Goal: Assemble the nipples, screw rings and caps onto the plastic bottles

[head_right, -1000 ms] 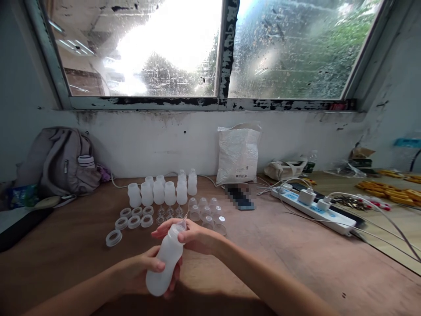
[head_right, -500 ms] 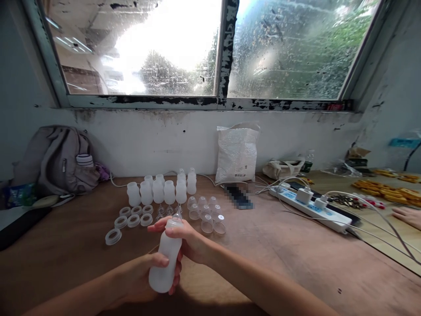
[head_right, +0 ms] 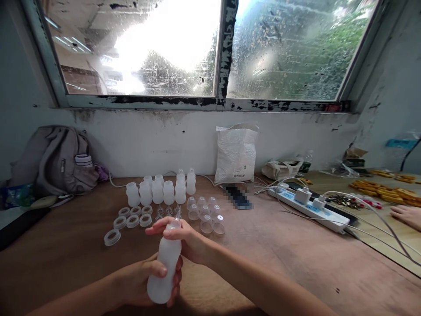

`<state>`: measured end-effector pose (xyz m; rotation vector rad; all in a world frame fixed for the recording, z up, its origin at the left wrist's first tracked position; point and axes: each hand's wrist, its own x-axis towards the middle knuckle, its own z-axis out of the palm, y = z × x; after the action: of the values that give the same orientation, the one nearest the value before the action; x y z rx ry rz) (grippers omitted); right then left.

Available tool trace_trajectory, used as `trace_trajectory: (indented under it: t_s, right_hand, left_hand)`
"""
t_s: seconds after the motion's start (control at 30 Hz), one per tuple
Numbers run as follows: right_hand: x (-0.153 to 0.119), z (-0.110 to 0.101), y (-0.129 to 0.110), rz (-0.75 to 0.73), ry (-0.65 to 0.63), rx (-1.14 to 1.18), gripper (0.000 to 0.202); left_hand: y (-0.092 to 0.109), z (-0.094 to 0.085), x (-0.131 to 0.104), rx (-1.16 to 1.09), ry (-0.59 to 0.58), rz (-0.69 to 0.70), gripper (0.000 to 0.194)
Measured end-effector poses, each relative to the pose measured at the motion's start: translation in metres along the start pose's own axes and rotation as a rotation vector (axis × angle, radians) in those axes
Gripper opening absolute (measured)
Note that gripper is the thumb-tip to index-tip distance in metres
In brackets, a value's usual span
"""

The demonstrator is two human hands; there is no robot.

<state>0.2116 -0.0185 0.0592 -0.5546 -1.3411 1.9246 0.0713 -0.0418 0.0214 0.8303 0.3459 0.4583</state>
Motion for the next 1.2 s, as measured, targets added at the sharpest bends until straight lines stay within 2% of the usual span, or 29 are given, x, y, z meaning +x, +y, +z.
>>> trace_trajectory:
  t_s: [0.07,0.2,0.33,0.43,0.57,0.7,0.77,0.83,0.93,1.0,1.07,1.2]
  right_hand:
    - [0.000,0.001,0.002,-0.034,0.012,-0.017,0.021]
    - [-0.001,0.006,0.004,-0.099,0.153,-0.034,0.013]
    - [-0.002,0.011,0.005,-0.162,0.193,-0.071,0.015]
    - [-0.002,0.013,0.007,-0.226,0.228,-0.123,0.015]
    - [-0.003,0.016,0.011,-0.246,0.311,-0.187,0.017]
    - [0.000,0.012,0.007,-0.219,0.254,-0.358,0.023]
    - [0.004,0.001,-0.001,-0.222,0.221,-0.513,0.029]
    - [0.009,-0.017,-0.013,-0.286,0.226,-0.698,0.033]
    - [0.013,-0.054,-0.029,-0.338,0.355,-1.008,0.029]
    - [0.014,-0.079,-0.034,-0.286,0.486,-1.337,0.022]
    - [0.014,-0.098,-0.033,-0.181,0.560,-1.556,0.018]
    - [0.016,-0.112,-0.020,-0.082,0.488,-1.752,0.021]
  left_hand:
    - [0.001,0.004,-0.003,0.029,-0.026,-0.025,0.024]
    - [0.001,0.013,-0.002,0.148,0.182,0.106,0.018]
    - [0.000,0.018,0.003,0.357,0.312,0.220,0.015]
    - [-0.004,0.013,0.006,0.538,0.368,0.289,0.013]
    - [-0.016,-0.002,0.010,0.646,0.415,0.400,0.015]
    - [-0.014,-0.017,0.012,0.842,0.570,0.508,0.026]
    - [-0.008,-0.023,0.014,0.873,0.625,0.561,0.035]
    - [-0.001,-0.029,0.015,0.797,0.683,0.573,0.040]
    - [0.005,-0.033,0.015,0.588,0.767,0.518,0.042]
    - [0.007,-0.035,0.014,0.497,0.794,0.492,0.044]
    - [0.007,-0.036,0.013,0.448,0.801,0.486,0.044]
    - [0.007,-0.038,0.012,0.377,0.761,0.510,0.041]
